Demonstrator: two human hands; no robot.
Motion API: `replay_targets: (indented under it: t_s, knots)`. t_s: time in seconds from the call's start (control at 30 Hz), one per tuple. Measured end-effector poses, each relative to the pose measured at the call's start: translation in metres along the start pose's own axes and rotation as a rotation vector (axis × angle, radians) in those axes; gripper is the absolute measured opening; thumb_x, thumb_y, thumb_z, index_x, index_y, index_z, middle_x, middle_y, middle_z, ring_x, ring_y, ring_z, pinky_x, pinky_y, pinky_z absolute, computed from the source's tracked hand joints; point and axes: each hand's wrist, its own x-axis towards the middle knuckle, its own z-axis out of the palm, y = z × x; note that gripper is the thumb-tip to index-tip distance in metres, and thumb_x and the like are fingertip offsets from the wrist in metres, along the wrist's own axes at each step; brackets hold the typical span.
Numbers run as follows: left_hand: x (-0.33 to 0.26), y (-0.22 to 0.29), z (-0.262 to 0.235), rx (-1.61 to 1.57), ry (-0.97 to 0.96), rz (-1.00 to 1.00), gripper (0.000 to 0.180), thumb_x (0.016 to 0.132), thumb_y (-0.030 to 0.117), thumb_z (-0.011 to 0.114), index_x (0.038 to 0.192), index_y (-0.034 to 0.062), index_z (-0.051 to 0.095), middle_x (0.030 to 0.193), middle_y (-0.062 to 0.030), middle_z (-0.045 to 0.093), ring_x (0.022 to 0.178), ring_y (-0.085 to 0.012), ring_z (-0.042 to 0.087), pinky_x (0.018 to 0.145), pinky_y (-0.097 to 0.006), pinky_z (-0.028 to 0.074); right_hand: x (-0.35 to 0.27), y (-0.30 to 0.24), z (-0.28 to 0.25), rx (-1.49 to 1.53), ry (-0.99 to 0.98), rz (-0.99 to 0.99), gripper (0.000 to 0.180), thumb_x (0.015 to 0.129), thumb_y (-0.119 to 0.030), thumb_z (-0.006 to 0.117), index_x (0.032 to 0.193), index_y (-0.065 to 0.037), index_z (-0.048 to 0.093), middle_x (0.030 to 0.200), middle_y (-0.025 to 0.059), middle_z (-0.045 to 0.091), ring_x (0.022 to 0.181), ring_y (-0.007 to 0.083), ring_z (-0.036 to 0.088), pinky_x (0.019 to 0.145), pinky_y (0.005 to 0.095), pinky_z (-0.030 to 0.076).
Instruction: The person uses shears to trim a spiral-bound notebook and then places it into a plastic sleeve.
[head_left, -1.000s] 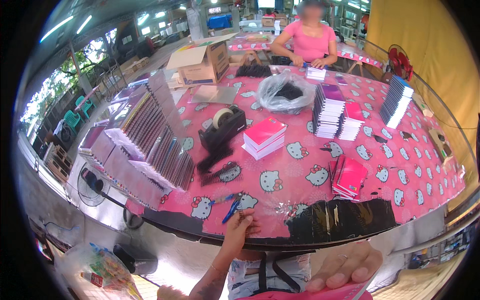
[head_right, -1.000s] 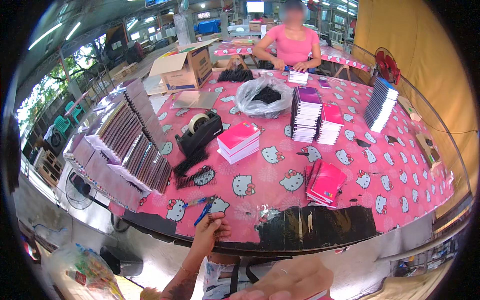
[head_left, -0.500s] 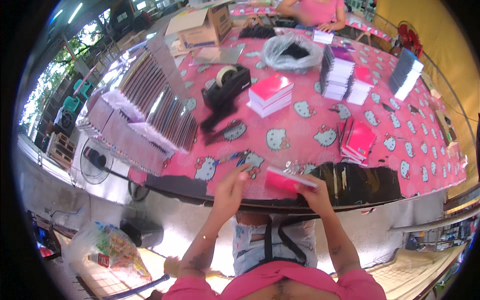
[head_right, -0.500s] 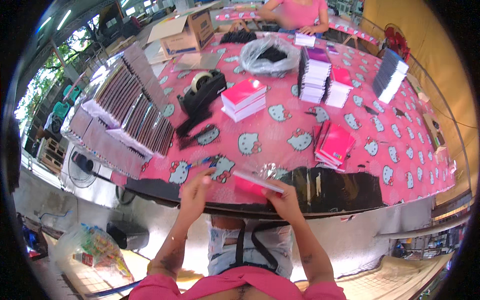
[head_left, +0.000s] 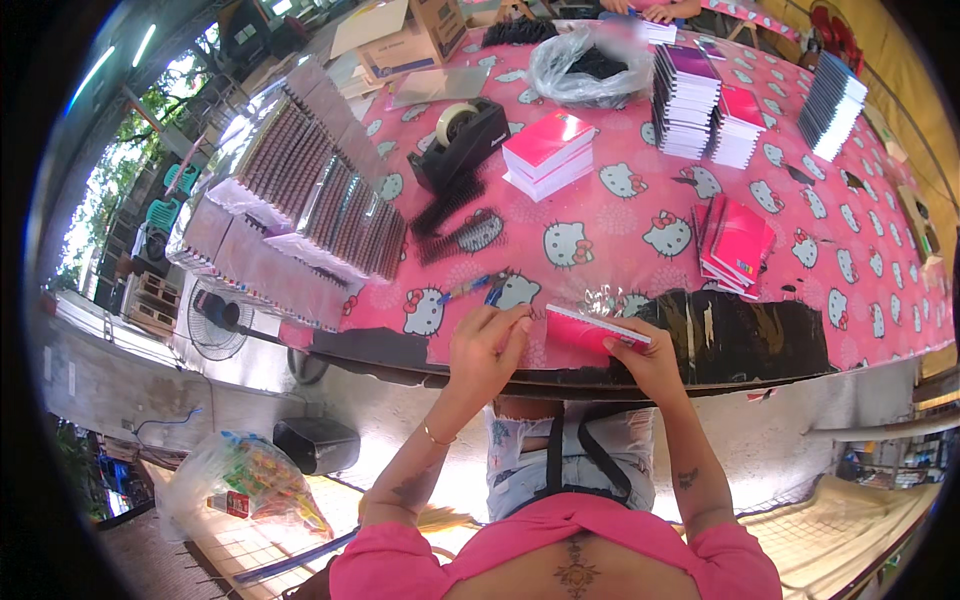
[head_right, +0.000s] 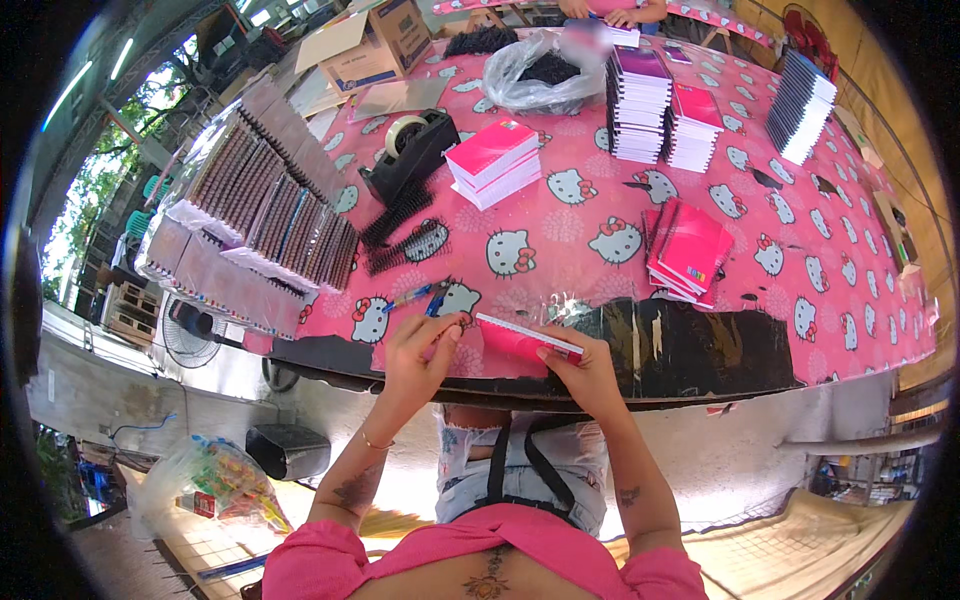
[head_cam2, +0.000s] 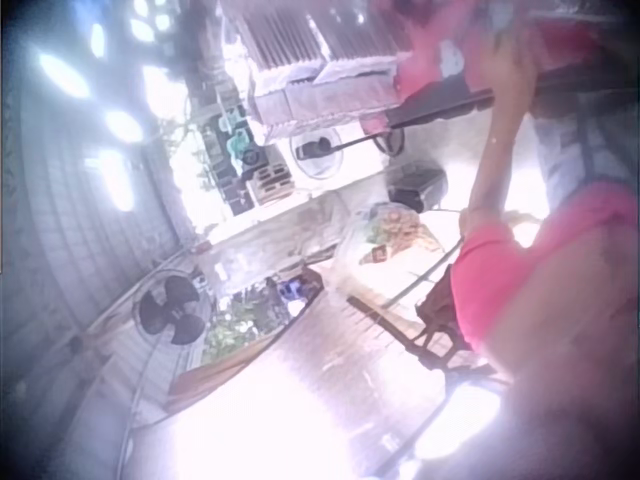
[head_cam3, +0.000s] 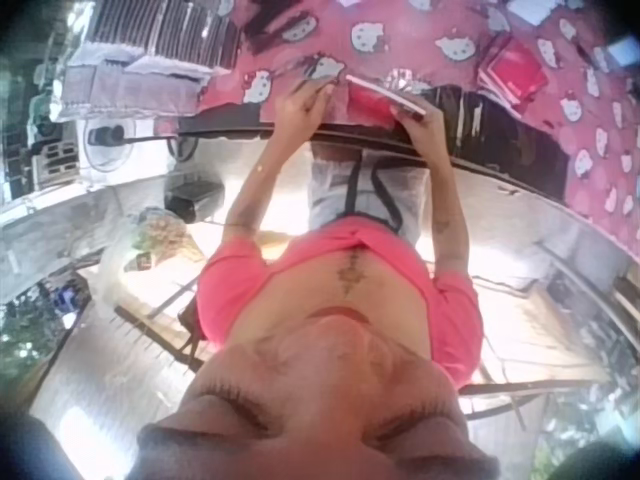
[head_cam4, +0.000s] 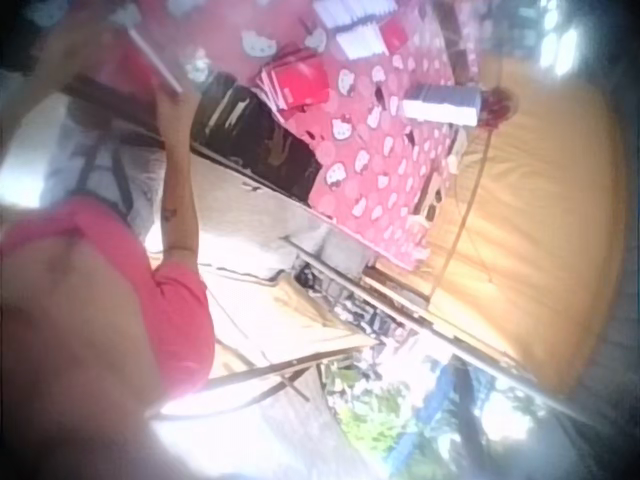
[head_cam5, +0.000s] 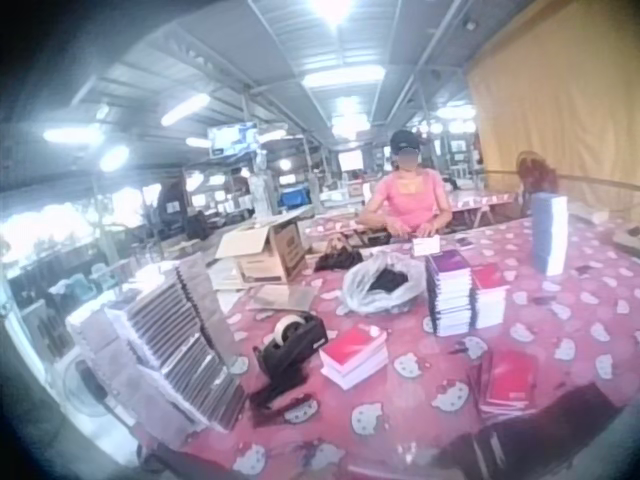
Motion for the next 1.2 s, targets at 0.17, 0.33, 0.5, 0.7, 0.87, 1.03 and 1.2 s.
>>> replay_targets:
  t_s: [0.17,0.33,0.5,0.7,0.87,1.03,1.2]
  knots:
    - [0.009,-0.015,-0.001,-0.115,-0.157,-0.099,0.019,0.089,0.013,0.071,0.106,0.0044,0.071,0.081,-0.0110,0.062,0.075,-0.0304,0.062,0.065,-0.038,0.048,0.003,-0.002,-0.001,-0.068,-0.018,0.009,0.025,0.090,-0.003,0.072,0.115,0.001,0.072,0.096,0.0020,0.071,0.091,0.0068,0.059,0.083,0.0245,0.049]
    - [0.033,-0.008,-0.020,-0.108,-0.334,0.045,0.024,0.092,0.014,0.070,0.114,0.0049,0.068,0.097,-0.0114,0.066,0.091,-0.0319,0.062,0.082,-0.040,0.048,-0.003,0.001,-0.008,-0.221,-0.022,-0.089,0.023,0.087,-0.005,0.076,0.108,0.001,0.073,0.098,0.0092,0.073,0.090,0.0133,0.065,0.082,0.0286,0.051]
    - [0.030,-0.011,-0.015,-0.108,-0.464,0.140,0.024,0.091,0.019,0.071,0.112,0.0071,0.067,0.100,-0.0112,0.062,0.092,-0.0337,0.062,0.080,-0.041,0.049,-0.001,-0.005,-0.008,-0.139,-0.092,-0.076,0.022,0.091,-0.003,0.073,0.113,0.001,0.071,0.095,0.0036,0.072,0.087,0.0091,0.062,0.080,0.0254,0.050]
    - [0.042,-0.011,-0.011,-0.113,-0.489,0.220,0.028,0.090,0.021,0.073,0.114,0.0090,0.065,0.101,-0.0112,0.059,0.088,-0.0329,0.062,0.072,-0.039,0.051,-0.001,-0.017,-0.011,-0.042,-0.094,-0.054,0.022,0.093,-0.002,0.071,0.114,0.001,0.071,0.099,0.0040,0.073,0.088,0.0091,0.062,0.082,0.0250,0.050]
    - [0.048,0.008,-0.017,-0.098,-0.658,0.140,0.042,0.093,0.036,0.068,0.122,0.0066,0.061,0.118,-0.0143,0.058,0.101,-0.0343,0.060,0.081,-0.045,0.049,-0.004,-0.019,-0.009,-0.083,-0.079,-0.064,0.023,0.092,-0.001,0.071,0.115,0.001,0.071,0.101,0.0041,0.072,0.092,0.0094,0.062,0.084,0.0254,0.050]
    - [0.010,0.029,0.025,0.433,-0.178,0.232,0.073,0.091,0.052,0.064,0.138,-0.0022,0.051,0.144,-0.0221,0.048,0.138,-0.0391,0.040,0.110,-0.068,0.023,-0.012,-0.020,0.014,0.124,0.136,0.045,0.024,0.090,-0.001,0.074,0.113,0.001,0.071,0.101,0.0035,0.071,0.093,0.0092,0.062,0.085,0.0259,0.050]
    - [0.002,0.010,0.023,0.476,-0.194,0.195,0.067,0.095,0.054,0.057,0.141,0.0063,0.051,0.143,-0.0164,0.051,0.137,-0.0328,0.044,0.110,-0.062,0.029,-0.018,-0.003,0.006,0.173,0.146,0.112,0.026,0.086,-0.001,0.077,0.111,0.000,0.071,0.098,0.0019,0.070,0.088,0.0076,0.061,0.080,0.0235,0.049]
